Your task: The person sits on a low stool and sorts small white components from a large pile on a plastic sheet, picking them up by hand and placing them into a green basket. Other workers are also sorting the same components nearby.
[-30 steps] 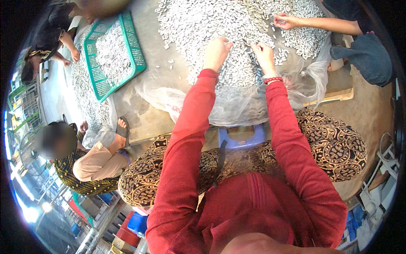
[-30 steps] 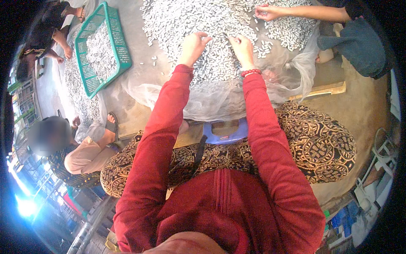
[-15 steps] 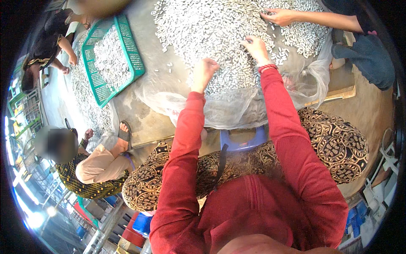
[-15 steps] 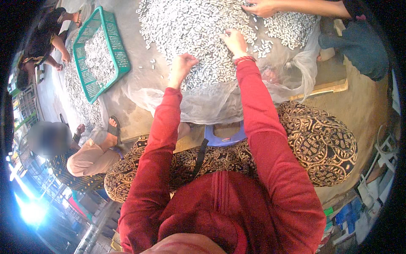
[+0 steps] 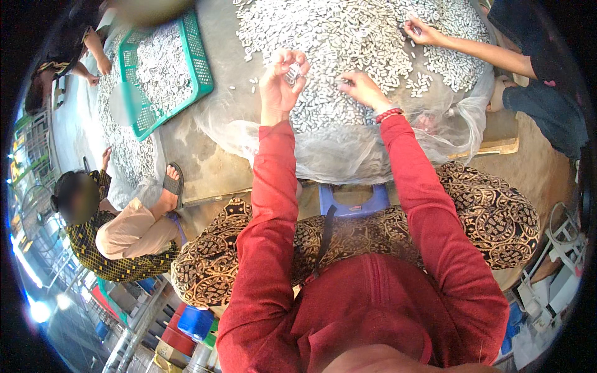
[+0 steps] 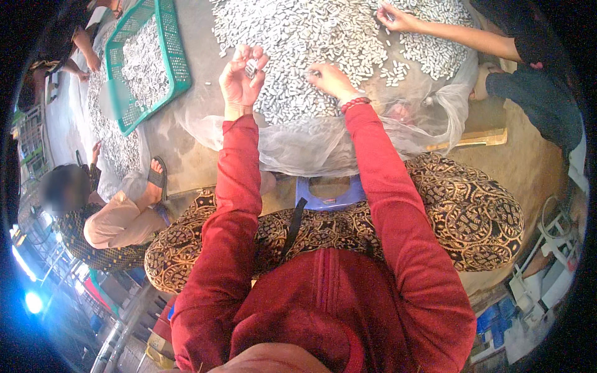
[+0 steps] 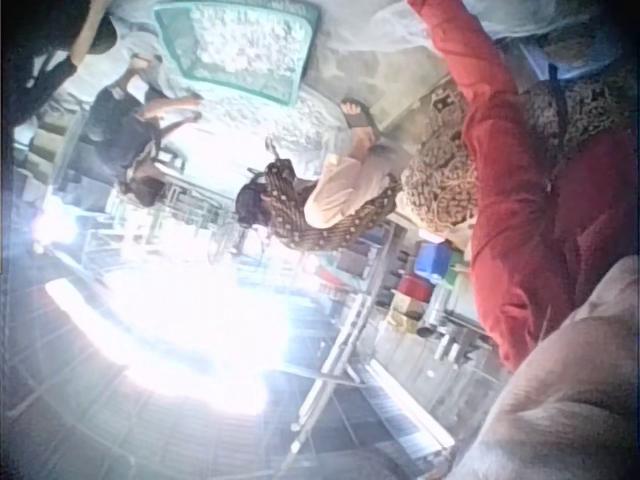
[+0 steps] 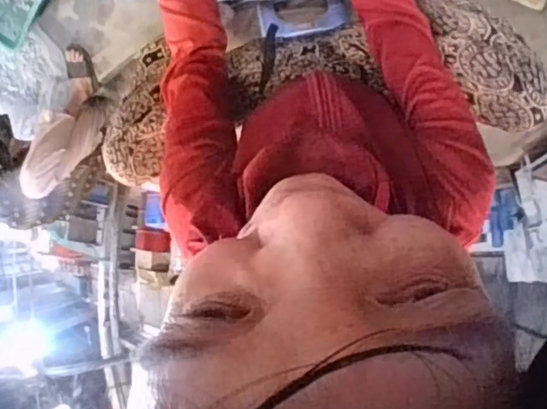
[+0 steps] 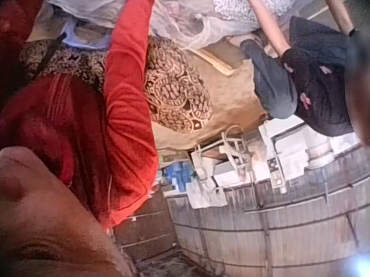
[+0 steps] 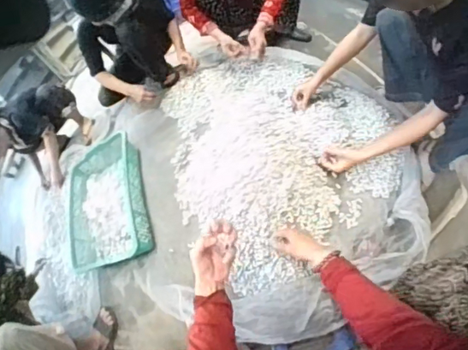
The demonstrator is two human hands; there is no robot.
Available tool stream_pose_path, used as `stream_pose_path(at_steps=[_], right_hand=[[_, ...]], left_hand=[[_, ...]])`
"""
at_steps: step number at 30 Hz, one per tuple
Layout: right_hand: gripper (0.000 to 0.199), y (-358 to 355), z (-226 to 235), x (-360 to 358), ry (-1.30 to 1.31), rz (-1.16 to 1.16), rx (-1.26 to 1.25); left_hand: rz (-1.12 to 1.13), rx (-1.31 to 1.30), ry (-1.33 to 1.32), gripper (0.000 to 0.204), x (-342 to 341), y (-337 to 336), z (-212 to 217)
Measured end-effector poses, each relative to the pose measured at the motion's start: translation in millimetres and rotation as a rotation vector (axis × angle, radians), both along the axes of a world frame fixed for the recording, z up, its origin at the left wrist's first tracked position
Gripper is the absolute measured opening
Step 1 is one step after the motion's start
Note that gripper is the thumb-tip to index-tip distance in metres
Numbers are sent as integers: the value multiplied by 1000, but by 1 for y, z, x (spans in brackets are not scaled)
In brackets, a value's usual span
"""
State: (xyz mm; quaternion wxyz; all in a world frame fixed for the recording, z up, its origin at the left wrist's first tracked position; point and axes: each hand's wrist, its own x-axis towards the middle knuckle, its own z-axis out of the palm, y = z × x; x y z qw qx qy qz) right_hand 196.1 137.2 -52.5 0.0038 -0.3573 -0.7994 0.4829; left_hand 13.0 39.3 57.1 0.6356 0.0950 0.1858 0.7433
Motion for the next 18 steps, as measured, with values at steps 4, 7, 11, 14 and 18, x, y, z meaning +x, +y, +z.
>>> stream_pose_path(at_steps=[4,7,11,14,18], right_hand=[[35,12,-2,19,133,-239,-127],[34,27,4,40,168,-323,-109],[36,39,19,52,-46,-346,27],[35,36,32,57,262,-382,6],[23,33,51,63,611,-545,-741]], left_hand=[[-34,-303,325,17,-3,15,-3],[-253,-502,929,21,11,31,-20],[-324,-463,1873,24,41,48,-58],[-153,-424,2349,13,58,49,-84],[-272,-428,2518,9,64,54,-99]])
